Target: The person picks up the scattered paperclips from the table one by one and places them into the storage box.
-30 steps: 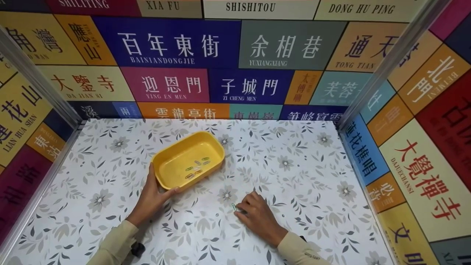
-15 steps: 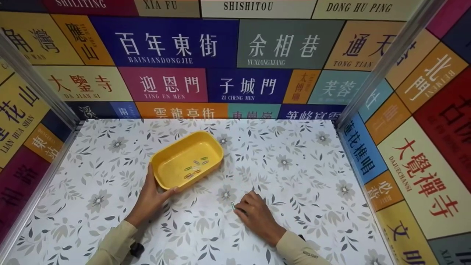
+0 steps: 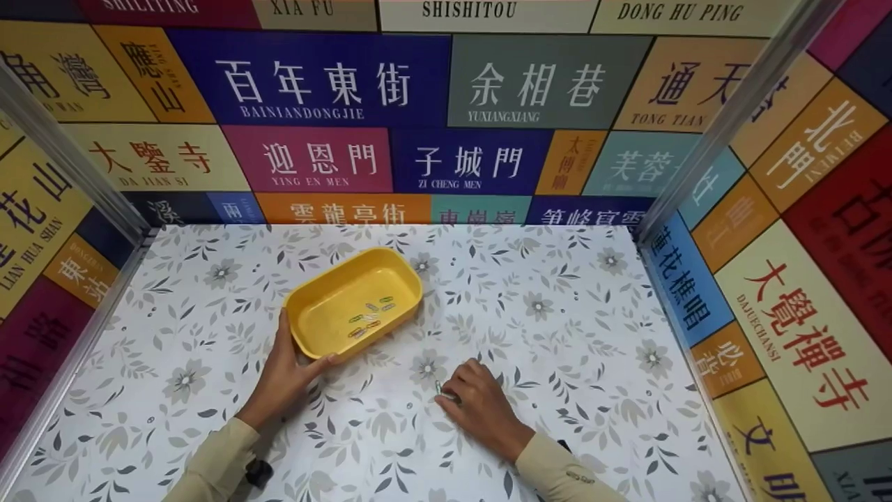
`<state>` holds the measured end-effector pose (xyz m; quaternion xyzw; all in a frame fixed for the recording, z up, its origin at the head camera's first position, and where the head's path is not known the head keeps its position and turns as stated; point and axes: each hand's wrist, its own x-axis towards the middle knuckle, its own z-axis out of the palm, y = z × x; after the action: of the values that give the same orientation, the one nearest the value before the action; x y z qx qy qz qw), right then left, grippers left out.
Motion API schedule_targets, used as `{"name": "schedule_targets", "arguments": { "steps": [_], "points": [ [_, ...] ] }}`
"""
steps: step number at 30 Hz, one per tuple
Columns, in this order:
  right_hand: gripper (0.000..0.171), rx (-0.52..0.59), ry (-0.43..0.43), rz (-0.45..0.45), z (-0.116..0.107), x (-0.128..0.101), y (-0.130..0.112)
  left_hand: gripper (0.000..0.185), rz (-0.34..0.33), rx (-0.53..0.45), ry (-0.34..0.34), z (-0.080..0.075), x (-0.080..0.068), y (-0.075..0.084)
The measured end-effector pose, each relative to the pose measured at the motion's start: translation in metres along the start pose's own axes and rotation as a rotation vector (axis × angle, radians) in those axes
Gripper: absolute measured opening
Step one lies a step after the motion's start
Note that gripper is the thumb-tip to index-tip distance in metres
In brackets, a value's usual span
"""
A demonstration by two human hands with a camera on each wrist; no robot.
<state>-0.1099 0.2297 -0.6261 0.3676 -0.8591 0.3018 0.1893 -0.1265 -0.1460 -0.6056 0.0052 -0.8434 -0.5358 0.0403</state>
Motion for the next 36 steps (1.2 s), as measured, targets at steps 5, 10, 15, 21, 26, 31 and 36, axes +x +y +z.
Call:
{"name": "schedule_targets", "arguments": {
  "steps": [5, 10, 15, 21, 26, 31, 36],
  "points": [
    [0.017, -0.004, 0.028, -0.035, 0.0020, 0.0035, -0.0016, 0.136, -0.014, -0.010, -0.004, 0.0009, 0.0009, 0.0016],
    [0.019, -0.004, 0.059, -0.060, 0.0041, 0.0049, -0.0020, 0.136, -0.037, 0.007, -0.008, 0.0008, 0.0001, 0.0025],
    [0.019, 0.018, 0.032, -0.027, 0.0040, 0.0051, -0.0014, 0.137, -0.045, 0.017, -0.008, 0.0003, -0.0008, 0.0020],
    [0.031, 0.025, -0.038, 0.010, 0.0020, 0.0033, 0.0001, 0.136, -0.033, 0.002, -0.009, -0.0004, -0.0017, 0.0015],
    [0.026, 0.030, -0.070, 0.015, 0.0014, 0.0035, 0.0015, 0.136, -0.035, 0.017, -0.008, -0.0014, -0.0028, 0.0006],
    [0.024, 0.012, -0.089, -0.001, 0.0013, 0.0040, 0.0029, 0.137, -0.044, 0.032, -0.009, -0.0013, -0.0023, 0.0002],
    [0.021, -0.015, -0.079, -0.052, 0.0022, 0.0044, 0.0040, 0.137, -0.031, 0.030, -0.008, -0.0015, -0.0022, 0.0009]
  ]
}}
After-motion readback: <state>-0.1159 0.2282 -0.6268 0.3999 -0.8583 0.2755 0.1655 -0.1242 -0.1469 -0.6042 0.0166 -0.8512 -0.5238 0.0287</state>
